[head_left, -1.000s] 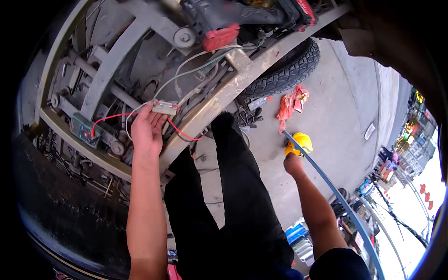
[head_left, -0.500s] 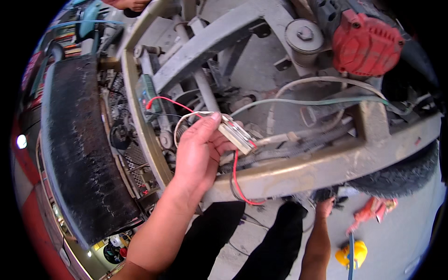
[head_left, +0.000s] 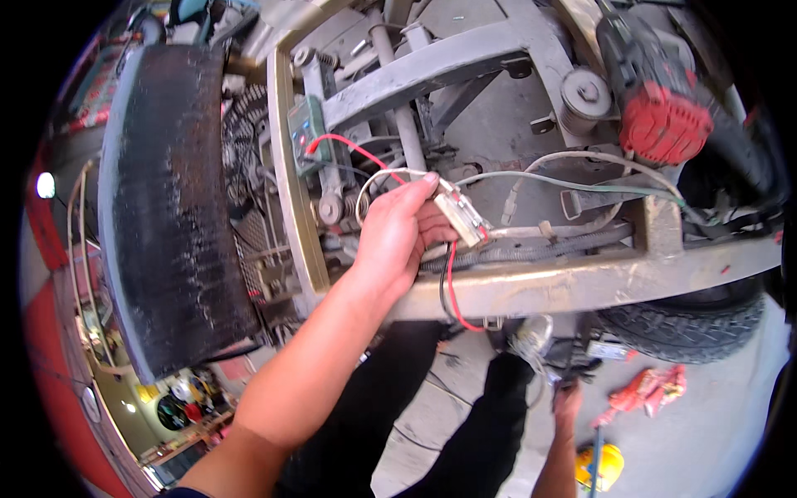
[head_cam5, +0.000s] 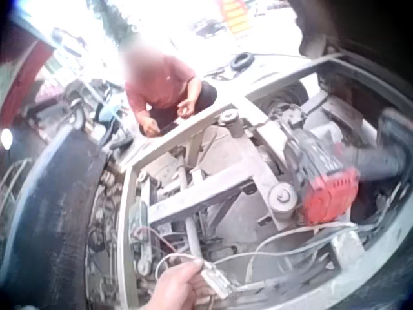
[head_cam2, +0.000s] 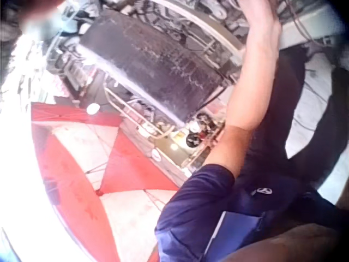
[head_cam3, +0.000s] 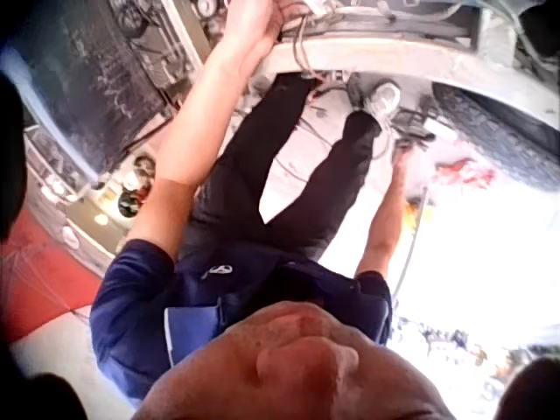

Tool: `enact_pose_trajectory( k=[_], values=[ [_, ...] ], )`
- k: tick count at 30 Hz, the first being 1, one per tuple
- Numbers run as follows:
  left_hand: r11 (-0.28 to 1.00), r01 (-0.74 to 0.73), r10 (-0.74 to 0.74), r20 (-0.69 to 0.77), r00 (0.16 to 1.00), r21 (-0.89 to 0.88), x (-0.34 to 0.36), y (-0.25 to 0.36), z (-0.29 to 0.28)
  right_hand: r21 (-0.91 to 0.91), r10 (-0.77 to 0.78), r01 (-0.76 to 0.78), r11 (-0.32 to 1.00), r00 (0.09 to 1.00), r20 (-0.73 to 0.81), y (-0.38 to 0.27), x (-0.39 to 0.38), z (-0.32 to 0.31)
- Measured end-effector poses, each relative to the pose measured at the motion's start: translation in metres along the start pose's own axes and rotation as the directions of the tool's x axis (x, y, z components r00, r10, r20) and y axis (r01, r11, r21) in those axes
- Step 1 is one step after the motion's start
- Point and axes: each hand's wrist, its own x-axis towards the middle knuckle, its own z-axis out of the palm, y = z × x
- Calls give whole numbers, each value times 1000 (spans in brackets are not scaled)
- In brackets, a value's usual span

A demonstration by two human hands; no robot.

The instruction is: The person works on the underside of a three-wheeled vehicle, using a cordless drill to remove fasteners and pliers to strip and connect electrical wires. They manipulate red and white wires, attach connectors, and secure components within the vehicle's frame. The person then moves to the front of the vehicle and adjusts the handlebars.

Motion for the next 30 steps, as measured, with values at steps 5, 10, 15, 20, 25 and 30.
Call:
enact_pose_trajectory(
  k=[5,10,15,20,25,30],
  values=[
    [996,30,-30,-8,1000,-80,1,1,1,263,-400,335,905,881,253,-98,-187,-177],
    [987,88,-88,4,996,-132,2,3,3,90,-426,418,904,900,92,-259,-210,-242],
    [965,199,-202,3,979,-171,9,6,0,-481,-572,489,727,820,-32,-374,-156,-230],
    [934,293,-285,66,956,-206,18,7,-5,-679,-575,437,590,818,27,-418,-144,-222],
    [898,381,-372,83,924,-221,21,8,-6,-721,-546,415,555,836,61,-427,-142,-222],
    [868,421,-413,88,907,-265,22,12,-8,-741,-553,424,520,829,85,-432,-144,-230]
  ],
)
